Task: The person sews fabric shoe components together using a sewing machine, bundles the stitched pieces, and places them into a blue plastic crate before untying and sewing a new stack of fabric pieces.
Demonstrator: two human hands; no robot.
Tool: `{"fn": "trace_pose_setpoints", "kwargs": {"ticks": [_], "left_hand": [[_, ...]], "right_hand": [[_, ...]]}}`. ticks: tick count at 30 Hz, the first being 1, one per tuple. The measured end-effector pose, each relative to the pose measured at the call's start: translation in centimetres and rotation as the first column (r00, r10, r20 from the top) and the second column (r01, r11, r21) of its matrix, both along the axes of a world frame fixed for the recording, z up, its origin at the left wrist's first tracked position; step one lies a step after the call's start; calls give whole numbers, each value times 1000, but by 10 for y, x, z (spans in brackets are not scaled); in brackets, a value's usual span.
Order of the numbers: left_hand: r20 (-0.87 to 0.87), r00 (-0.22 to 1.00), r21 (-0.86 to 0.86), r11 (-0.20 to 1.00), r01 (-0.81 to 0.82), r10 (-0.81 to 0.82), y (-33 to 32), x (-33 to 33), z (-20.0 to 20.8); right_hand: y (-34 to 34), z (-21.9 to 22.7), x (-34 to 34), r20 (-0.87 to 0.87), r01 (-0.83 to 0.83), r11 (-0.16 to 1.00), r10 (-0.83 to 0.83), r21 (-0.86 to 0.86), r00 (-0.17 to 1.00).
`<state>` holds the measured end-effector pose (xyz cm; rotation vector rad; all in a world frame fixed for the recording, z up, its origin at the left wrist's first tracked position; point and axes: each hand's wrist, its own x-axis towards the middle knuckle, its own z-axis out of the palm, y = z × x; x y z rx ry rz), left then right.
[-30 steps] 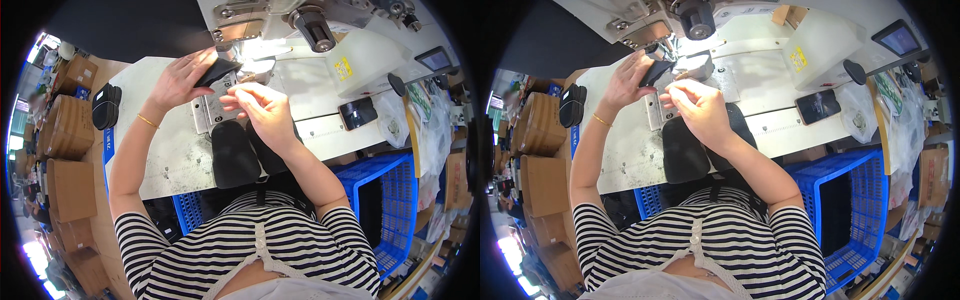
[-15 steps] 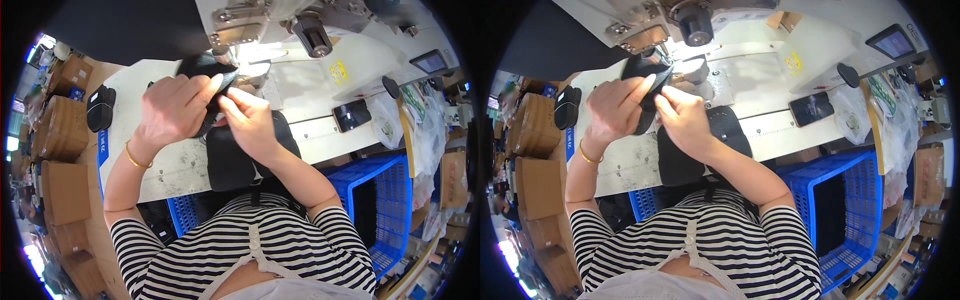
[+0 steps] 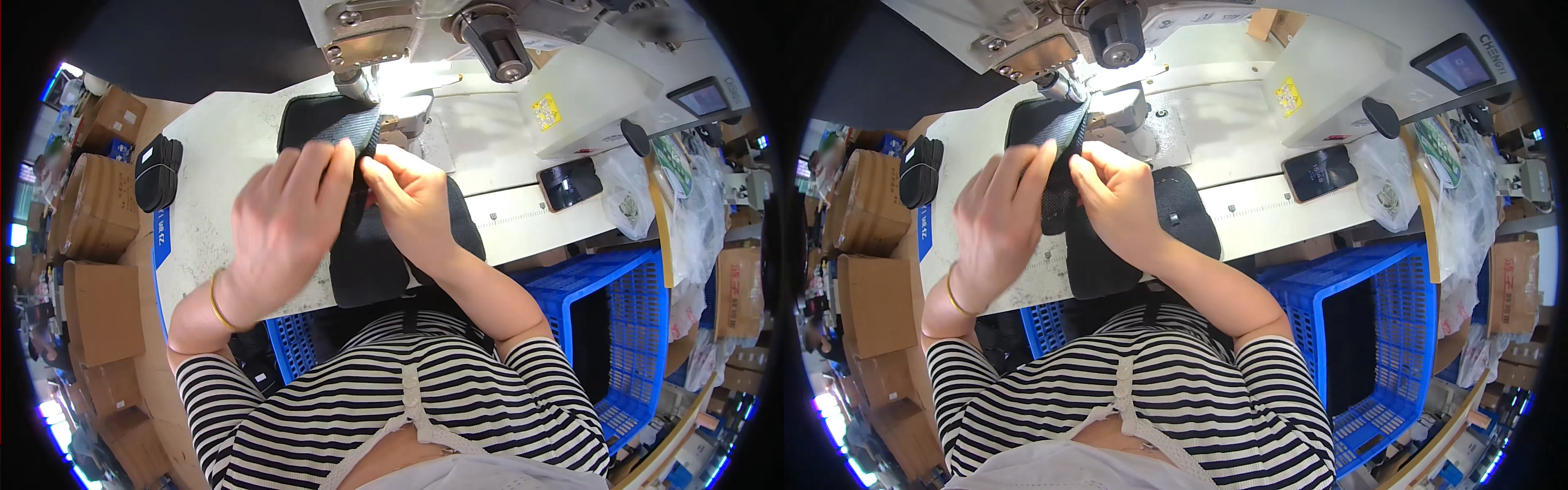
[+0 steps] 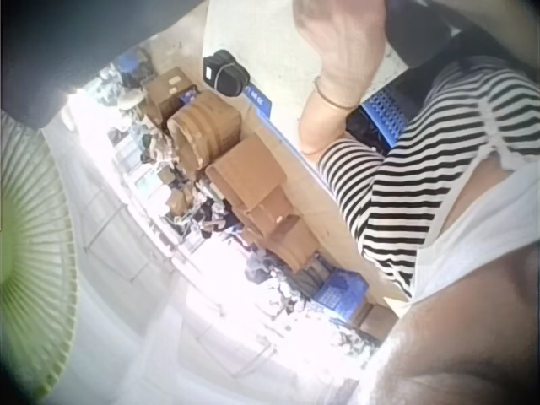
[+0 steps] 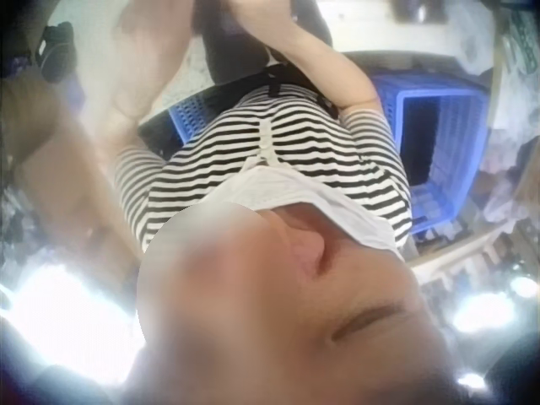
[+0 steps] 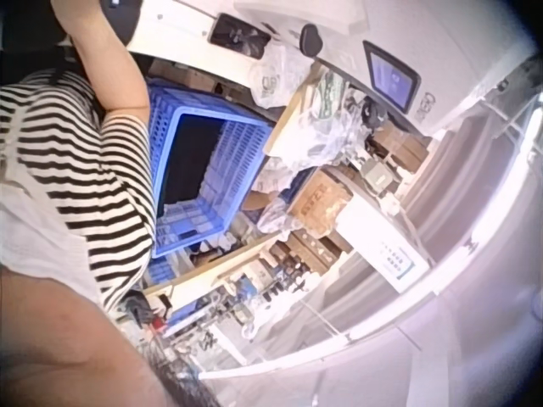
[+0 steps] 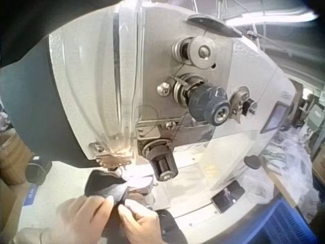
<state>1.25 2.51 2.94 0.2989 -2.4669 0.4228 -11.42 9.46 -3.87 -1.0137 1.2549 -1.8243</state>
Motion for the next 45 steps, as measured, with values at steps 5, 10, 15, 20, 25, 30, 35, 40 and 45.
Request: {"fn": "trace_pose_setpoints", "kwargs": {"ticks": [5, 10, 15, 20, 25, 30, 35, 40, 45], "left_hand": [[-175, 965, -33, 980, 195, -198, 18, 1, -14], [-201, 967, -53, 987, 151, -159, 14, -11, -19], [-196, 970, -57, 989, 137, -146, 3, -19, -18], [-222, 968, -39, 993, 116, -121, -8, -26, -20], [-246, 963, -18, 994, 110, -111, -12, -29, -22], [-269, 950, 182, 960, 213, -160, -14, -21, -19], [-684, 576, 726, 342, 596, 449, -26, 2, -52], [-390, 821, 705, -439, 557, 417, -72, -18, -47], [-237, 918, 971, 118, 210, 318, -110, -39, -18]], "right_hand": [[21, 5, 1, 132, -36, 999, 32, 23, 991], [21, 4, -5, 34, -8, 1000, 8, 3, 999], [15, 8, -10, 107, -33, 999, 34, -9, 994], [7, 6, -15, 134, -40, 999, 44, -28, 990], [3, 4, -20, 104, -39, 999, 41, -19, 994], [7, 8, -23, 83, -34, 997, 40, -74, 996], [44, -26, -50, -700, 296, 955, -225, -21, 678], [85, -82, -62, -958, 530, 841, -50, 111, 281], [83, -86, -52, -944, 488, 872, -176, -19, 278]]}}
